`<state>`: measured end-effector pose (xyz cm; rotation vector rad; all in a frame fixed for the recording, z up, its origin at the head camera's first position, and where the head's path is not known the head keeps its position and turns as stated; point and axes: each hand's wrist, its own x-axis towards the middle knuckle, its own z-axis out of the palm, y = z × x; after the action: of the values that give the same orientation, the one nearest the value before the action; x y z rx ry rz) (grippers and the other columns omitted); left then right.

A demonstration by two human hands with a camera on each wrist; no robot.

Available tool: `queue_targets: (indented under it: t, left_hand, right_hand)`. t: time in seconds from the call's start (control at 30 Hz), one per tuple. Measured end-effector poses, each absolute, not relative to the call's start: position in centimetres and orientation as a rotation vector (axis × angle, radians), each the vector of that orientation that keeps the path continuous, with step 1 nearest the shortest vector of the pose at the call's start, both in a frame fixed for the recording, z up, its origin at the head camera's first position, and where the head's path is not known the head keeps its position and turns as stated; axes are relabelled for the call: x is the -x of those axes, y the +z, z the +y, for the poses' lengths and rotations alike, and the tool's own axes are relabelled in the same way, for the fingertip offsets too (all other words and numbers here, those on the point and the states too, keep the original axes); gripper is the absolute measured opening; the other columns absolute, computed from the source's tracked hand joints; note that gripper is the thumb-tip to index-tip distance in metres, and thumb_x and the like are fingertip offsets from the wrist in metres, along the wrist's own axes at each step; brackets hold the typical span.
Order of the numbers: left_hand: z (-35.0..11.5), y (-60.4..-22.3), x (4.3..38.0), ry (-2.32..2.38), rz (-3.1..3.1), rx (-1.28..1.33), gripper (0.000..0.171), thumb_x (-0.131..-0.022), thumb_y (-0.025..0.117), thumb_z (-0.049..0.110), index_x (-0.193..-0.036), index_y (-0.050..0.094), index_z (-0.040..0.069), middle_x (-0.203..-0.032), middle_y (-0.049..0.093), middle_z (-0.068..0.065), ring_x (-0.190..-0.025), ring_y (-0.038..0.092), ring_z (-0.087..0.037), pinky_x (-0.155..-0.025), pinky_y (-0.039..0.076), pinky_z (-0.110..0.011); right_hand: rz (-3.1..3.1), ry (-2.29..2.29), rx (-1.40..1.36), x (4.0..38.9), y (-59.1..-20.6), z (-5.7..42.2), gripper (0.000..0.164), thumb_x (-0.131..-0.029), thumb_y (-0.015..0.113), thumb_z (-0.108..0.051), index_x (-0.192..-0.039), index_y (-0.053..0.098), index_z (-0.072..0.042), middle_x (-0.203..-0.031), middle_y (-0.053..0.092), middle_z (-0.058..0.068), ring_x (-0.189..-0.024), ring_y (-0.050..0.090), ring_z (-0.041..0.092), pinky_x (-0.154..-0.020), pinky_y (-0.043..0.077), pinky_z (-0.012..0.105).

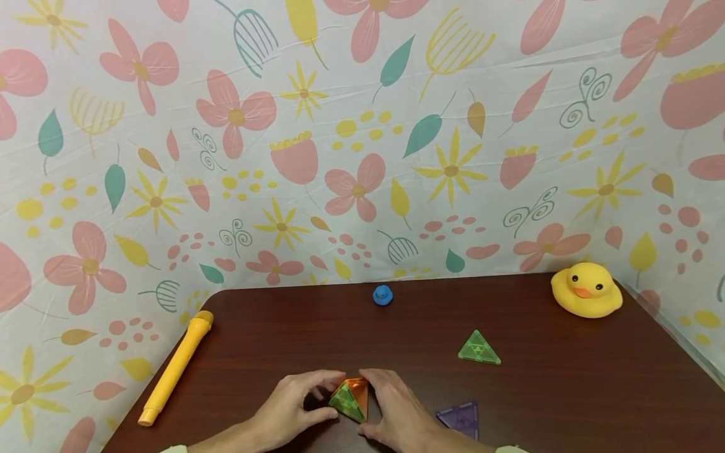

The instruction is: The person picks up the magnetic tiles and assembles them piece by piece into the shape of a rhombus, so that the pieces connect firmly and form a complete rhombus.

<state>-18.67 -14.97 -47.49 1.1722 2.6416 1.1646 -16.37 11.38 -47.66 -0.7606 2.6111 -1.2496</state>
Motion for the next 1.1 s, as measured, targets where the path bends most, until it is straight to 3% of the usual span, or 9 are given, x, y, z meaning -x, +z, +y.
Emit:
queue_targets:
  t: [0.5, 1.1]
  left_hand:
    - [-15.26, -48.09, 19.4, 1.093, 2.646, -1.234, 0.035, -0.094, 0.083, 0.013, -0.128, 0.075, 0.017, -0.113, 0.075, 0.007, -0.091, 0.068, 0.003, -0.076, 0.056, -0.016]
    - [-15.18, -48.1, 19.3, 1.072, 2.67, -1.212, 0.032, -0.095, 0.083, 0.013, -0.125, 0.075, 0.018, -0.111, 0.074, 0.009, -0.09, 0.068, 0.004, -0.075, 0.056, -0.015]
  right_hand:
    - [2.636, -1.211, 0.748, 16.47, -47.29, 11.32, 0.082, -0.08, 0.096, -0.022, -0.147, 0.056, 0.003, -0.141, 0.061, 0.018, -0.129, 0.057, 0.046, -0.096, 0.052, 0.061]
    - [2.61, -1.235, 0.771, 16.64, -47.37, 11.64, 0.082, -0.081, 0.096, -0.023, -0.147, 0.055, 0.003, -0.141, 0.061, 0.02, -0.128, 0.059, 0.047, -0.096, 0.052, 0.062]
